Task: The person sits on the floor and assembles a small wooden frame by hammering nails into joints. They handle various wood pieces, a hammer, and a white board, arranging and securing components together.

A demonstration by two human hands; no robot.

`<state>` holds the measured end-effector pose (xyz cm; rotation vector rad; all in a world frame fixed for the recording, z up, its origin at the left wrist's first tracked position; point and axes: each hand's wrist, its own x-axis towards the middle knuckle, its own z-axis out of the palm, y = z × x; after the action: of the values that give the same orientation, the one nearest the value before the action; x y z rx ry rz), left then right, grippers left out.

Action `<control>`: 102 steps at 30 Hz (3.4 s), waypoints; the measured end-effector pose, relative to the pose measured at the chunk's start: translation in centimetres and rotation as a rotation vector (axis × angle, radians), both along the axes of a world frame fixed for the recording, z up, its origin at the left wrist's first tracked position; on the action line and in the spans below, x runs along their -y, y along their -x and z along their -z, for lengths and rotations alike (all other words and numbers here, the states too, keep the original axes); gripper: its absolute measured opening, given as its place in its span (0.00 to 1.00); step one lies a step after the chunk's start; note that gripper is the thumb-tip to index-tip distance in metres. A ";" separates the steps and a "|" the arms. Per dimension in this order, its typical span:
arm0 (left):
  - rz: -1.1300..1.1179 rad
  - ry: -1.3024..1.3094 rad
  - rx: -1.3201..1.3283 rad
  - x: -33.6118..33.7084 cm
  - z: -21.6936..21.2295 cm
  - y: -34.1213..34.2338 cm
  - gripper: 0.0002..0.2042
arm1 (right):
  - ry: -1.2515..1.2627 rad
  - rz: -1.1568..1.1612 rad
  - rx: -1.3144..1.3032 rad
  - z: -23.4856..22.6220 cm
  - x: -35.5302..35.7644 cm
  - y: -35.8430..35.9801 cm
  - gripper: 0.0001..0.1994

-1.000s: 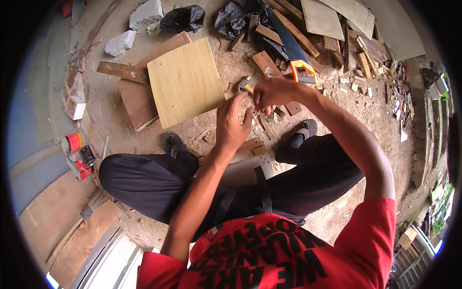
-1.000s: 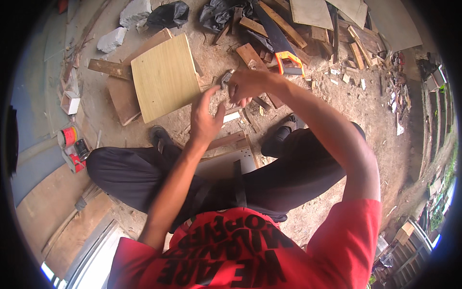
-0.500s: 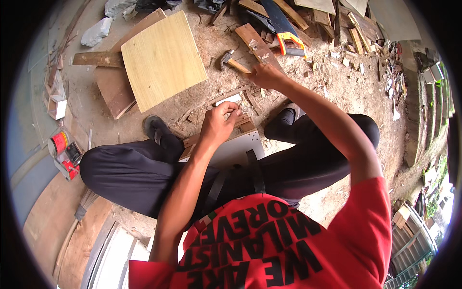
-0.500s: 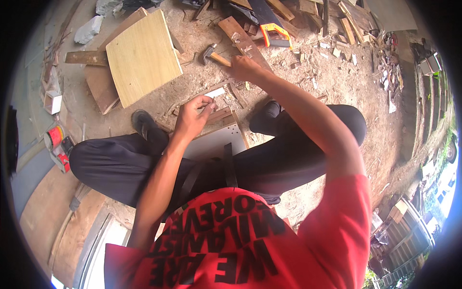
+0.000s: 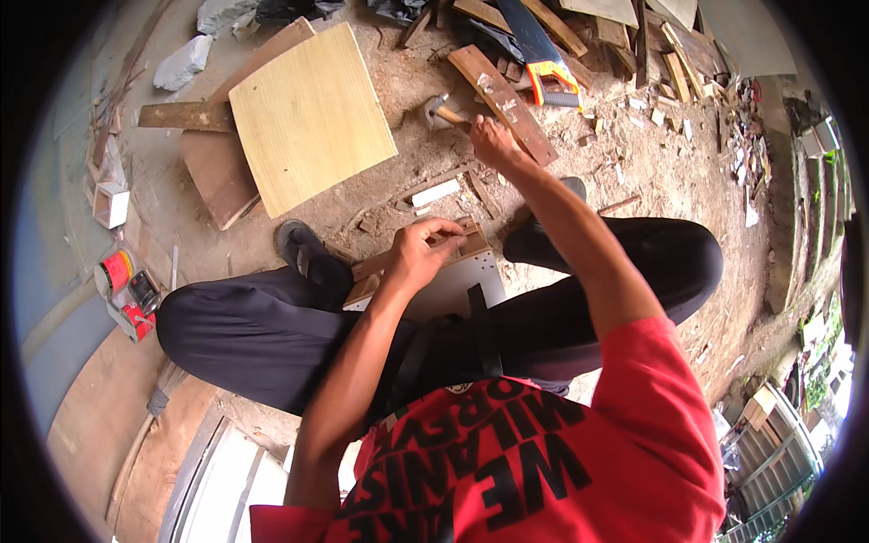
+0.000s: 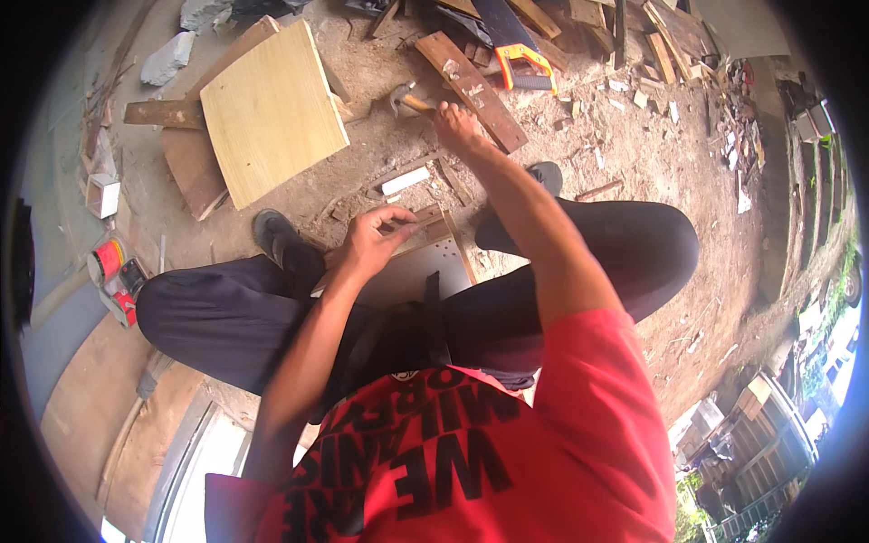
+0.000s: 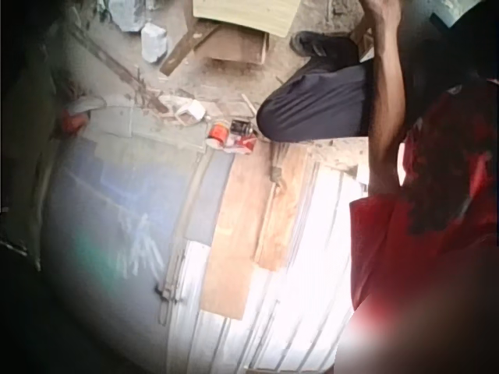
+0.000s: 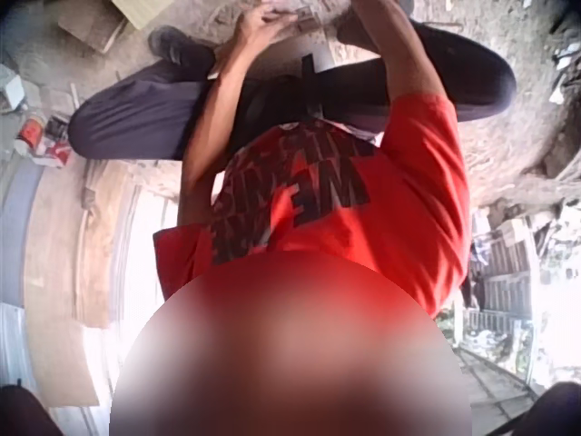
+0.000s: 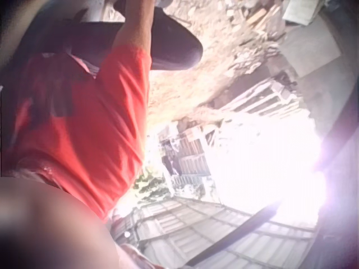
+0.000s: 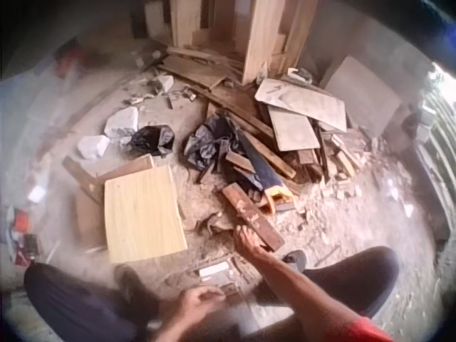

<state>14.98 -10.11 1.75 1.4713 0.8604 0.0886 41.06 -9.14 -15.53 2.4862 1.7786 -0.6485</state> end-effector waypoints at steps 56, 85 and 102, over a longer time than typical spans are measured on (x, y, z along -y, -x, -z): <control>0.518 -0.777 0.317 3.0 4.6 -0.7 0.08 | 0.009 -0.797 -0.431 -19.7 16.3 -3.9 0.15; 0.511 -0.750 0.319 3.0 4.7 -0.6 0.10 | 0.169 -0.668 -0.357 -19.3 16.5 -3.6 0.15; 0.514 -0.743 0.305 3.5 4.7 -0.5 0.06 | 0.043 -0.765 -0.405 -18.6 17.3 -4.0 0.15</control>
<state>15.49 -13.59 -2.95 2.2594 0.1664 0.2598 45.04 -26.47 3.03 1.4876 2.5579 -1.1178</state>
